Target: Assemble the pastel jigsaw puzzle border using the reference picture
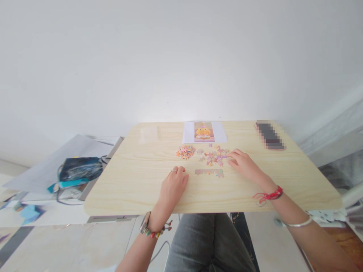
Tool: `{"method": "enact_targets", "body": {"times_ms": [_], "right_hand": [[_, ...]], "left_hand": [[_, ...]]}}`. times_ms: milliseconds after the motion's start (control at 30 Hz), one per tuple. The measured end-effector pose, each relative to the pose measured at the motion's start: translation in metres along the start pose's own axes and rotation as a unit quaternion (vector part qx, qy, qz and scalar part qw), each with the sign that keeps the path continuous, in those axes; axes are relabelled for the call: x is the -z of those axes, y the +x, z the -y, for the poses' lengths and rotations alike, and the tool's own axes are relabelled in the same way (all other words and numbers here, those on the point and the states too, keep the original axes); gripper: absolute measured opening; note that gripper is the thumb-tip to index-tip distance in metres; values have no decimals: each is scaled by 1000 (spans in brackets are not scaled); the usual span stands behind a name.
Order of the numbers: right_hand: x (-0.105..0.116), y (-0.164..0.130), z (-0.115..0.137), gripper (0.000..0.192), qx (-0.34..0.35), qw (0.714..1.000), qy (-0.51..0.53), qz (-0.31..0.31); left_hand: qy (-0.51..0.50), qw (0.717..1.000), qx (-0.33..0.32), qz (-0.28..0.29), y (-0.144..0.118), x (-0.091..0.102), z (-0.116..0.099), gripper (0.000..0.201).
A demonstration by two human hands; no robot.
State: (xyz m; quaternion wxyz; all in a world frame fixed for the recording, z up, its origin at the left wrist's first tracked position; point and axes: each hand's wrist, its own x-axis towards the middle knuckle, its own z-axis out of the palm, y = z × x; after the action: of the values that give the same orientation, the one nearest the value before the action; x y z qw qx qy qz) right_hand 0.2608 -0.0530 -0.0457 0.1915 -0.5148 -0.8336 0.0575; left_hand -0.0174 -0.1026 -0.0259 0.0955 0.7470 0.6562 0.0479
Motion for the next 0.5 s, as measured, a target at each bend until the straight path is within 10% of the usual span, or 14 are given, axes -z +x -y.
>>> {"method": "enact_targets", "body": {"times_ms": [500], "right_hand": [[-5,12,-3,10,-4,1000,6,-6]], "left_hand": [[-16,1000,7,2,2,-2,2,14]]}}
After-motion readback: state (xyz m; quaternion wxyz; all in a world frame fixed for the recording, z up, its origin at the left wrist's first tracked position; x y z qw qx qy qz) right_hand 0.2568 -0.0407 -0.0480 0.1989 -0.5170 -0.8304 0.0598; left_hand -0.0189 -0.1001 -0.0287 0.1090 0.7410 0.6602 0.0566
